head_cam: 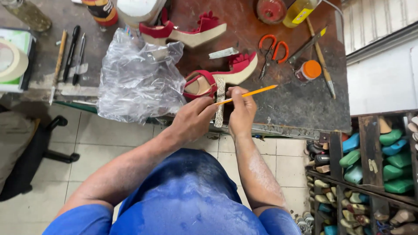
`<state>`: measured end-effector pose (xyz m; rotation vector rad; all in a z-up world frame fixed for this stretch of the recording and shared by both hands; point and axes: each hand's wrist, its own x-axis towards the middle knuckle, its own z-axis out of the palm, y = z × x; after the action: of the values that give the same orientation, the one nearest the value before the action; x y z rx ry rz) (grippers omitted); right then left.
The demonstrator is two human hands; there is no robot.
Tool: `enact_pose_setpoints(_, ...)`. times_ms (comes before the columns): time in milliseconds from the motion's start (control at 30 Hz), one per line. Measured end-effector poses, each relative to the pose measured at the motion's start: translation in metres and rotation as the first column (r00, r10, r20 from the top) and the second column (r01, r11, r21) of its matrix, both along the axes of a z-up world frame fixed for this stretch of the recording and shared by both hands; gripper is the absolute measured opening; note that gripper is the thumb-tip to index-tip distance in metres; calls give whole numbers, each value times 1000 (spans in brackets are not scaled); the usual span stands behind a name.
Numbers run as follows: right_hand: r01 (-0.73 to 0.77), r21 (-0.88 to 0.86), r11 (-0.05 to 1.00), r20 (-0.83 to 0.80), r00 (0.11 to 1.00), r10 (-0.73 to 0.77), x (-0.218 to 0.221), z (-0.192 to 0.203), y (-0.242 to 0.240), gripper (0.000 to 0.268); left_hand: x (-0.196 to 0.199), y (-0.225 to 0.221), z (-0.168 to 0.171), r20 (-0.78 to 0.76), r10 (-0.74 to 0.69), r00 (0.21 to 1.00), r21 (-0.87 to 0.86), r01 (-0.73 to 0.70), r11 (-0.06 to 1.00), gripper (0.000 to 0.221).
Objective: Repairing a red wedge heel shoe by cutting material and marking it with a pencil at a workbench
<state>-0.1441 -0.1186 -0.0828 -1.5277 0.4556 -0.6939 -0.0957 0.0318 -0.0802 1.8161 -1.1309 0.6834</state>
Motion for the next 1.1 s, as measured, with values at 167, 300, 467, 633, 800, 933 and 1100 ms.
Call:
enact_pose_setpoints(167, -61, 310, 949, 210, 978, -5, -2, 7, -4, 40, 11, 3, 48, 103, -40, 994, 8, 40, 999, 17)
enact_pose_setpoints(300, -115, 373, 921, 280, 960, 6, -8, 20, -9, 45, 25, -8, 26, 187, 117, 975, 62, -130, 990, 23)
enact_pose_setpoints(467, 43, 29, 999, 109, 993, -45, -7, 5, -17, 33, 32, -12, 30, 183, 131, 974, 72, -146, 987, 17)
enact_pose_setpoints(633, 10, -356, 934, -140, 988, -64, 5, 6, -17, 46, 35, -8, 38, 79, 87, 993, 161, -99, 982, 19)
enact_pose_setpoints(800, 4, -282, 959, -116, 993, -38, 12, -5, -24, 44, 46, -6, 50, 81, 164, 983, 125, -173, 977, 12)
enact_pose_setpoints(933, -33, -223, 974, -54, 998, 22, 5, 8, -20, 43, 59, -4, 57, 5, 123, 992, 134, -123, 983, 30)
enact_pose_setpoints(1100, -7, -256, 967, -144, 989, -31, 7, 27, -3, 45, 67, -3, 44, -240, -81, 967, 26, 90, 996, 39)
